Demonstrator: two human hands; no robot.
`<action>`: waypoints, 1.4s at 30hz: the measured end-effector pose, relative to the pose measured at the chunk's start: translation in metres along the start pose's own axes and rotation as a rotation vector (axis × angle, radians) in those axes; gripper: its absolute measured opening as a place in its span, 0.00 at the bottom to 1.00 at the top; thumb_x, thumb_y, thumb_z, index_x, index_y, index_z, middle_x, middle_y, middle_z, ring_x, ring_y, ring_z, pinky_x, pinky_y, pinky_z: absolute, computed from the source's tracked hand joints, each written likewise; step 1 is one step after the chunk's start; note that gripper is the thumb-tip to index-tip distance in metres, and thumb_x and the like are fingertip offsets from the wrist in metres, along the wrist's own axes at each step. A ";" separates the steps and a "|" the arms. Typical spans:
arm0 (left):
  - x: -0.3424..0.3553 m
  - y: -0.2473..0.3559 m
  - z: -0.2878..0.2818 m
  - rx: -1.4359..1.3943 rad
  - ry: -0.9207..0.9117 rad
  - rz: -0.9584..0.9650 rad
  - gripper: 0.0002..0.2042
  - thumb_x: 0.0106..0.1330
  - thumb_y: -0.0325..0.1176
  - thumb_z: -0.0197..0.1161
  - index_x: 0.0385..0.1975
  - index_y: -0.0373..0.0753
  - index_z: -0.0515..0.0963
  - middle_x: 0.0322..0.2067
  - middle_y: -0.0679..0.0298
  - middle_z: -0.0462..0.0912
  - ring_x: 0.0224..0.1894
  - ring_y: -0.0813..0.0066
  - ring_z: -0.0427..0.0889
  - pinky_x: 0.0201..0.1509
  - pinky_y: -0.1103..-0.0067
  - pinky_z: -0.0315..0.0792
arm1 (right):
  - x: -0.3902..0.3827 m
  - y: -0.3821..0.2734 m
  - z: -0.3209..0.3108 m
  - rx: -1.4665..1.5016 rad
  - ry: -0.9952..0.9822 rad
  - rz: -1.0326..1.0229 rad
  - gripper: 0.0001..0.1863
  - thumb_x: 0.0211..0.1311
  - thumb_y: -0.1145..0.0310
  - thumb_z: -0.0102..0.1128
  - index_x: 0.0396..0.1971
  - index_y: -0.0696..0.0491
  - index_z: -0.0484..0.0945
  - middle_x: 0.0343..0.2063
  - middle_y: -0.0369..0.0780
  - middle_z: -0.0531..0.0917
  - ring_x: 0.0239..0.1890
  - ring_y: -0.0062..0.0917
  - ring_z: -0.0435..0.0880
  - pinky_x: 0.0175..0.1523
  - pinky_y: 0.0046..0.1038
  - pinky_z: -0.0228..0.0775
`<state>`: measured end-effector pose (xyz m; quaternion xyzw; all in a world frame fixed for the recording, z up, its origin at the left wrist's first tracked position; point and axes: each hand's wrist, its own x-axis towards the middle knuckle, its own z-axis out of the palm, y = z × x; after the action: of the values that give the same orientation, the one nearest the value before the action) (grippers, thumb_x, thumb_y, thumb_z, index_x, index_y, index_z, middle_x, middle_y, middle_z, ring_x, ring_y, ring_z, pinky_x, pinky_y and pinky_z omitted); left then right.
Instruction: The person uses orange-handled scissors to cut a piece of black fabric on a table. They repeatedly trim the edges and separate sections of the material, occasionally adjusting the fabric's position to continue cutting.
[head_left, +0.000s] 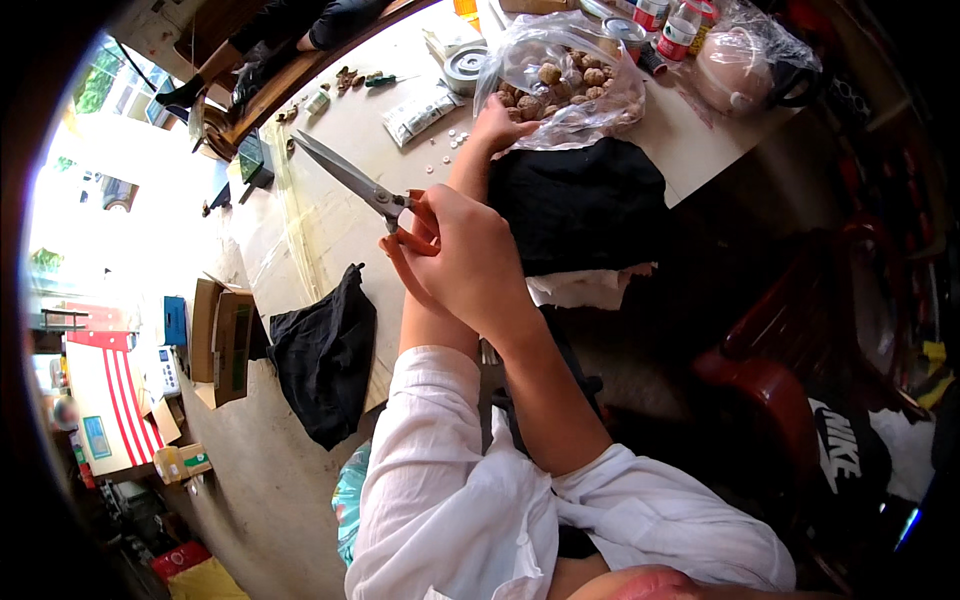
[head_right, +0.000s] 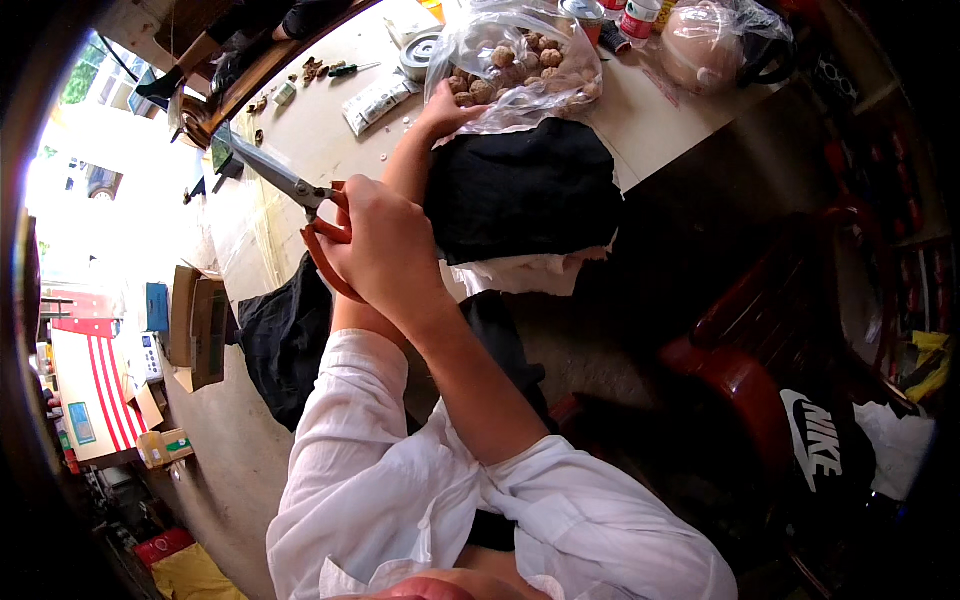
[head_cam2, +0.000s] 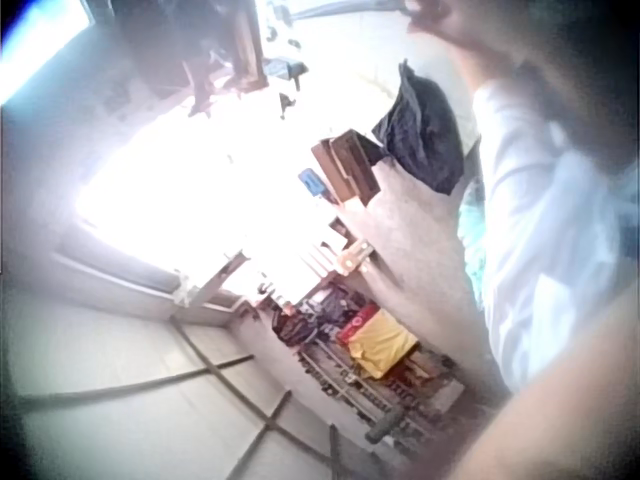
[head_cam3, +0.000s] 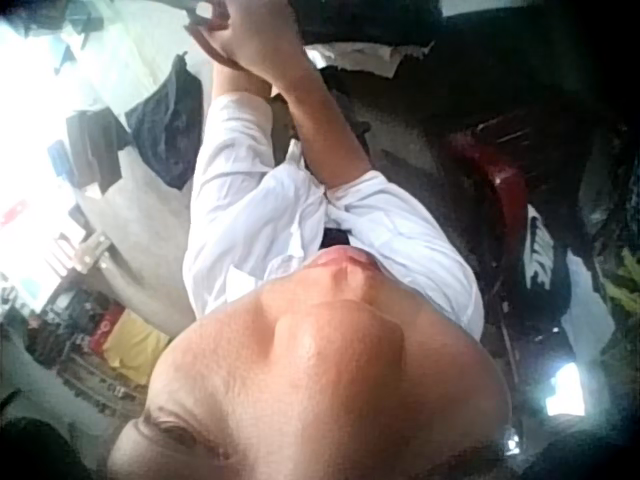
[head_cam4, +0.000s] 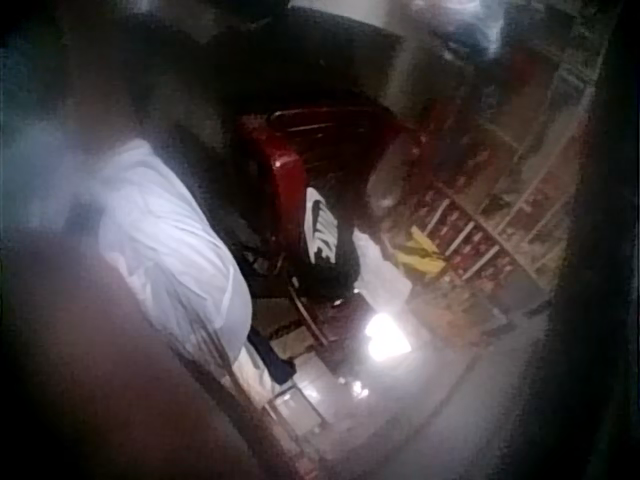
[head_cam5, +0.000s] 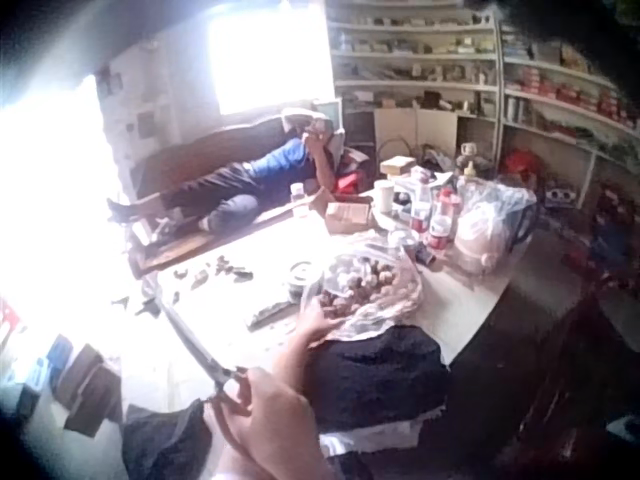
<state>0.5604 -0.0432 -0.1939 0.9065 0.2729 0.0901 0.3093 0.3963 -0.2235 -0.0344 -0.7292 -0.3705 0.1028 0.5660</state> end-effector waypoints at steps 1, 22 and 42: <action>0.003 -0.010 -0.002 -0.284 -0.036 0.011 0.40 0.43 0.49 0.73 0.52 0.28 0.65 0.51 0.47 0.73 0.54 0.58 0.73 0.56 0.72 0.67 | 0.000 0.001 -0.001 -0.009 -0.001 0.002 0.16 0.46 0.63 0.67 0.29 0.58 0.74 0.25 0.47 0.80 0.30 0.40 0.82 0.35 0.34 0.75; -0.172 0.004 -0.040 -0.184 0.483 0.457 0.17 0.57 0.37 0.63 0.44 0.37 0.75 0.51 0.56 0.73 0.55 0.56 0.70 0.58 0.68 0.64 | 0.010 0.014 -0.006 -0.077 0.042 -0.057 0.19 0.48 0.56 0.67 0.29 0.58 0.75 0.27 0.48 0.80 0.32 0.41 0.82 0.36 0.36 0.73; -0.485 -0.129 -0.086 0.303 0.846 -0.482 0.24 0.47 0.40 0.70 0.43 0.36 0.75 0.38 0.56 0.76 0.43 0.55 0.72 0.48 0.67 0.67 | -0.039 0.018 0.141 -0.489 -0.823 -0.054 0.29 0.50 0.38 0.54 0.22 0.52 0.82 0.21 0.46 0.81 0.26 0.39 0.81 0.34 0.33 0.72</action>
<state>0.0704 -0.1809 -0.2018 0.7368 0.5854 0.3347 0.0487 0.2961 -0.1450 -0.1087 -0.7300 -0.5958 0.2781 0.1865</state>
